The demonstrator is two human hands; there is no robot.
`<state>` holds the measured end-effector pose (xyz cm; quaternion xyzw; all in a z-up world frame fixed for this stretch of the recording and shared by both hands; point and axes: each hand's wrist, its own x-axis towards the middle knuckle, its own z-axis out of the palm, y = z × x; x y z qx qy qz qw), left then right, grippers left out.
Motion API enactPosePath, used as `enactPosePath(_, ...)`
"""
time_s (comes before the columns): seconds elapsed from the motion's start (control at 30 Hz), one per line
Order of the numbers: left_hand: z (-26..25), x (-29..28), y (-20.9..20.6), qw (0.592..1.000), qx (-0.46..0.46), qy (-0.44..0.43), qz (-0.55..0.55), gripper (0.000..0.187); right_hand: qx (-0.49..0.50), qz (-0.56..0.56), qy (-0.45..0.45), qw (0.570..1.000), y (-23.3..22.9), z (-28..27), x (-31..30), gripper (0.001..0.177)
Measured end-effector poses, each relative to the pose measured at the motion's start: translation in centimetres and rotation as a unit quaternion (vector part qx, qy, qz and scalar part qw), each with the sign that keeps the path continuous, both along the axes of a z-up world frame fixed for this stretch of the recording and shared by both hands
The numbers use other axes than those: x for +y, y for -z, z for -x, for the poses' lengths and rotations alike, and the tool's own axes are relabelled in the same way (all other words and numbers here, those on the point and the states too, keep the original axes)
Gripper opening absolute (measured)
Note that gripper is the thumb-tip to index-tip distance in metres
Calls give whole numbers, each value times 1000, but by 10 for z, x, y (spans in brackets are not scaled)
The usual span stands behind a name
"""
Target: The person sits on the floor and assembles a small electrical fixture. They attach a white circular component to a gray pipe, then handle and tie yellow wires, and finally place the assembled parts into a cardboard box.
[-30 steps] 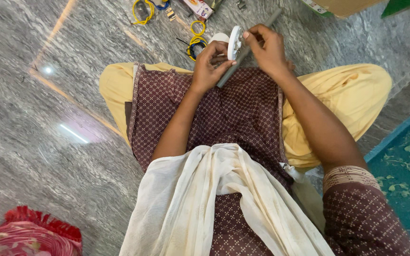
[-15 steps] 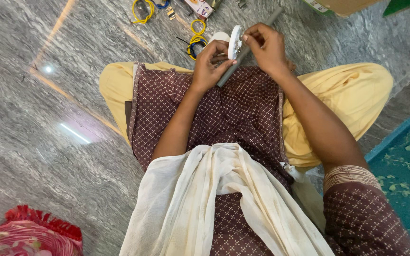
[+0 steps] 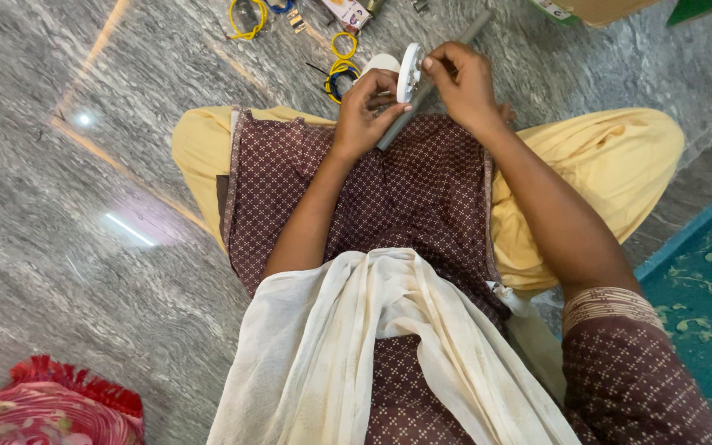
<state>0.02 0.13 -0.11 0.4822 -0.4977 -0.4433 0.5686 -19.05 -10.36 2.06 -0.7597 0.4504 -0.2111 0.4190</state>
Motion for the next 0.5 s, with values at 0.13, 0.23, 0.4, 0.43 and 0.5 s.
enactPosePath(0.13, -1, 1, 0, 1000, -22, -8, -10, 32, -100, 21, -13, 995, -3, 0, 1, 15)
enactPosePath(0.23, 0, -1, -1, 1000, -20, -10, -18, 31, -97, 17, 0, 995, -2, -1, -2, 18)
enactPosePath(0.4, -1, -1, -4, 1000, -11, -1, -6, 29, 22, -83, 53, 995, 5, -2, -4, 15)
enactPosePath(0.43, -1, 0, -4, 1000, -12, 3, -2, 29, 23, -64, 44, 997, 6, -1, -4, 13)
enactPosePath(0.5, -2, 2, -5, 1000, -14, 11, 5, 29, 23, -27, 24, 999, 3, 0, -3, 9)
